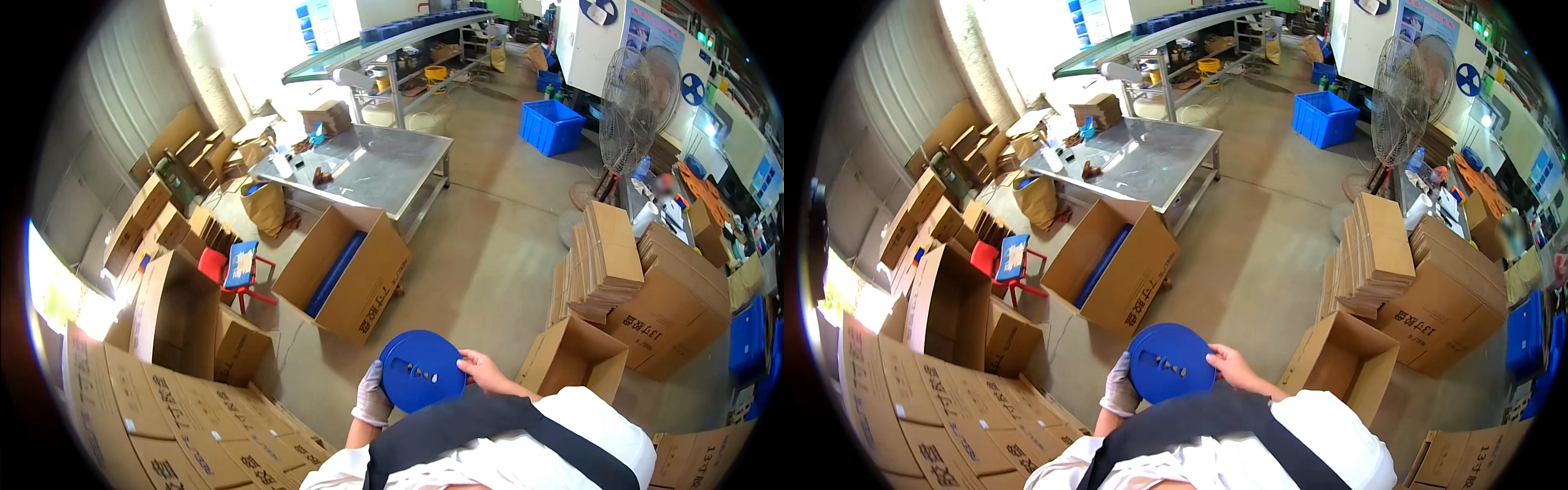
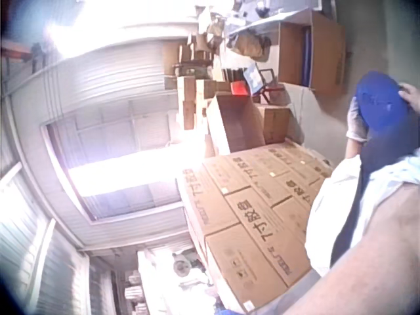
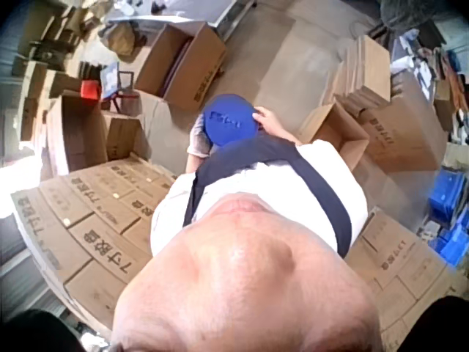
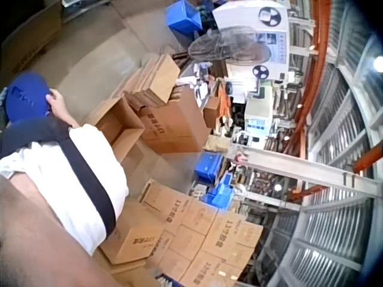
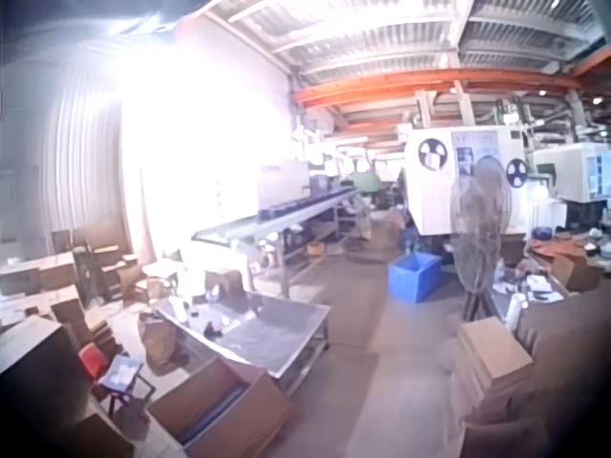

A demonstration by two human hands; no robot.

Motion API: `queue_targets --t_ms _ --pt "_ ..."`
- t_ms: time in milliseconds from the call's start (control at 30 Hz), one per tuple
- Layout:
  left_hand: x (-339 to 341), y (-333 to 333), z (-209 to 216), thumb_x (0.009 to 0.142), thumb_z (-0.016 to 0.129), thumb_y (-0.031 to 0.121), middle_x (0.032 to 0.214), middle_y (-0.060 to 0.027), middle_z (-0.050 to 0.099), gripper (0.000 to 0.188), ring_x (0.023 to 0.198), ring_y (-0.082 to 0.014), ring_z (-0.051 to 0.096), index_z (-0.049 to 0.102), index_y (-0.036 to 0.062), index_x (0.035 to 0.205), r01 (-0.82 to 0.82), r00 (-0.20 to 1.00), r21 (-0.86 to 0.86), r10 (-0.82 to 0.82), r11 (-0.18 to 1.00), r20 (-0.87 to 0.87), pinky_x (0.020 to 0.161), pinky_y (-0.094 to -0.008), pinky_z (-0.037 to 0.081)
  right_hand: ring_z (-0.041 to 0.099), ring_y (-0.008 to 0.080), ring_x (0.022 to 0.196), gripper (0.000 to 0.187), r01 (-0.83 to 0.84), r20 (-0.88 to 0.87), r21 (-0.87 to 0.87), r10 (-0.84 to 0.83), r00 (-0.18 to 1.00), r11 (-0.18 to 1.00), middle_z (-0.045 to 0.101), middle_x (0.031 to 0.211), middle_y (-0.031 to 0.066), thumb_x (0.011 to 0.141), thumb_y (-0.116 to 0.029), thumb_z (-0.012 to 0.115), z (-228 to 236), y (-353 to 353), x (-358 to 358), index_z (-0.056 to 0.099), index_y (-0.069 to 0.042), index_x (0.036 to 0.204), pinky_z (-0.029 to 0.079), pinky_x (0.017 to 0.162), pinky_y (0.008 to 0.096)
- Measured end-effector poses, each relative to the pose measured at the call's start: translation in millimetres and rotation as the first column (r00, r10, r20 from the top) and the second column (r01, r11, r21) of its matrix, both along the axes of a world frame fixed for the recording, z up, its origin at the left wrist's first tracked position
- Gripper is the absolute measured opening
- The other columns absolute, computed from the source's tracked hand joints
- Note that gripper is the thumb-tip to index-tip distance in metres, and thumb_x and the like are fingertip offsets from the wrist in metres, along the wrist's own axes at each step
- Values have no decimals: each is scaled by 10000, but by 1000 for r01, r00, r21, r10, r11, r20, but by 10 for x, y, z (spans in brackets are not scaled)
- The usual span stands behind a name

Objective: The person picks up blue plastic reels from a conveyor belt, weighs them on a digital scale, and records the weight on a paper form. They then stack the reels and place them into a cardboard box.

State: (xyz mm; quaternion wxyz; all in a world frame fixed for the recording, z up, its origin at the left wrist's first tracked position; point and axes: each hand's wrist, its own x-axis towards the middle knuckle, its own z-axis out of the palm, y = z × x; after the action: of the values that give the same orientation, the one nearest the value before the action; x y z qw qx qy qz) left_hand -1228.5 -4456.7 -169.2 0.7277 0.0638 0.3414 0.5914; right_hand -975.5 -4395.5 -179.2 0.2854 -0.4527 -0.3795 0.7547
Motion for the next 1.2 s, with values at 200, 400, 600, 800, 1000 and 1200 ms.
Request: queue_targets --t_ms 200,400,600,800,1000,1200 --pt "19 1878 309 954 441 330 1291 -143 511 486 1157 -260 508 451 -20 1291 -120 985 150 136 981 -106 998 -384 402 552 89 736 177 105 90 129 -117 989 986 589 832 -7 926 -233 540 282 1884 -165 584 -73 987 471 645 264" --pt "25 3711 822 972 409 313 1259 -147 532 461 1129 -246 532 458 -37 1268 -87 956 291 162 953 -246 972 -370 431 538 59 685 71 275 -19 122 -275 961 954 570 757 -39 892 -164 586 476 3648 -58 576 -106 852 458 592 227" --pt "-63 5419 517 939 509 308 1253 -117 547 421 1142 -248 529 489 20 1245 -265 943 112 233 958 239 1019 -394 386 634 140 776 58 514 -332 -128 -525 784 848 653 882 33 919 -151 553 571 5270 294 570 -98 939 537 674 273" --pt "420 7438 582 918 543 324 1252 -107 552 419 1126 -250 546 503 53 1235 -124 936 75 91 989 341 986 -413 433 628 171 934 135 632 -412 -181 -642 647 754 641 1022 49 938 -193 532 559 6645 735 557 -99 1030 535 794 319" --pt "987 9208 614 916 540 301 1303 -111 505 456 1175 -268 506 459 52 1288 52 908 182 -122 982 402 1007 -439 407 632 159 921 82 759 -465 -165 -729 503 629 652 981 44 931 -160 539 650 8003 1234 568 -107 987 542 792 307" --pt "1620 10689 658 930 516 305 1220 -109 573 400 1115 -235 542 517 23 1215 23 942 168 -77 986 327 985 -369 415 629 169 958 138 859 -507 -141 -781 365 493 653 1025 67 947 -145 503 816 9617 2097 579 -70 1035 530 843 313"
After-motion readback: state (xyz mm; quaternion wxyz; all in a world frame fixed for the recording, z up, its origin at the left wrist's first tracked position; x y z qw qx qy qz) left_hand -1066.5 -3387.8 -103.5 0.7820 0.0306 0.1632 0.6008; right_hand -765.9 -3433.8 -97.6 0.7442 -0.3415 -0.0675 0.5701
